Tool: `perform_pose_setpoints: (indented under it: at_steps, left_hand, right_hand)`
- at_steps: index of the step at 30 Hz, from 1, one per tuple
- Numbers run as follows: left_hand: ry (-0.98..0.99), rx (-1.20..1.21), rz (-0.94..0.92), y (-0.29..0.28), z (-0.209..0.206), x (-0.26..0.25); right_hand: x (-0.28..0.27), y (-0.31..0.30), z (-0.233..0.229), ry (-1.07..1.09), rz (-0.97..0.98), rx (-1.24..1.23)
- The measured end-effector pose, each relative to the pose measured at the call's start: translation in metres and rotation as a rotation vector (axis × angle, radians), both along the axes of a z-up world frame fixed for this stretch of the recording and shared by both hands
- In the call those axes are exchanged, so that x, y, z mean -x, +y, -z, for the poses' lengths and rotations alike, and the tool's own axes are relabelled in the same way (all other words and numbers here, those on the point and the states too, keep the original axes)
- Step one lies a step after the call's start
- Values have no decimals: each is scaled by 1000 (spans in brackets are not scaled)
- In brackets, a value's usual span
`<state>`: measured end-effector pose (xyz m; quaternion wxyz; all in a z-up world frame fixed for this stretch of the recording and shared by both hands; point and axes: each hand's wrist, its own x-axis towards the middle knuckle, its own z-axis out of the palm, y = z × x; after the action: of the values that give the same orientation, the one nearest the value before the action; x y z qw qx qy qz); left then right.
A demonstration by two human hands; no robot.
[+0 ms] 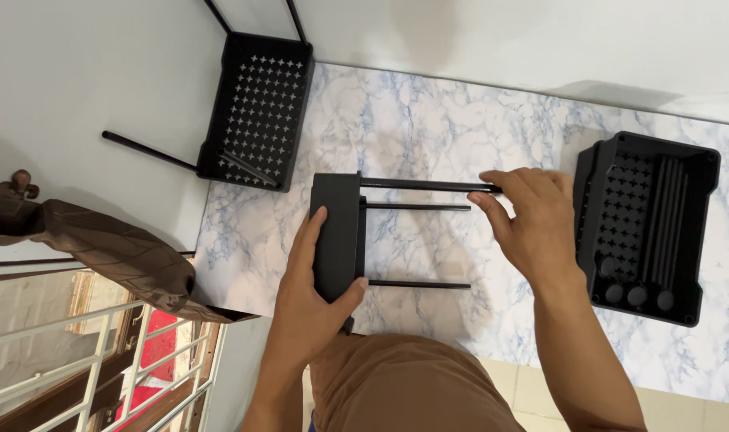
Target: The person assembles a black plastic dish rack by inserting four black rods into the base. They pick up rods from a tray, insert them into the rack, and place the completed rack on the table.
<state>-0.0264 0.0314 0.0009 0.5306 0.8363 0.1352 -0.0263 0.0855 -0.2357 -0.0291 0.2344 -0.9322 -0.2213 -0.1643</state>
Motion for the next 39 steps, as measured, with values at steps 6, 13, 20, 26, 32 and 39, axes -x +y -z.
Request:
perform_pose_setpoints:
  at_steps: [6, 13, 20, 26, 32, 39]
  left_hand:
    - [-13, -22, -10, 0, 4, -4]
    - [-237, 42, -97, 0, 15, 7]
    - [-249, 119, -140, 5, 31, 32]
    - [-283, 101, -117, 12, 39, 53]
    - [-339, 14, -90, 16, 46, 79]
    - [-312, 17, -81, 7, 45, 118]
  right_hand:
    - [16, 5, 15, -146, -9, 11]
    - [66, 34, 36, 46, -229, -126]
    - [104, 59, 43, 336, -479, -204]
    - [116, 54, 45, 362, -440, -228]
    - [140, 45, 41, 635, -305, -213]
    - [178, 38, 45, 677, -217, -229]
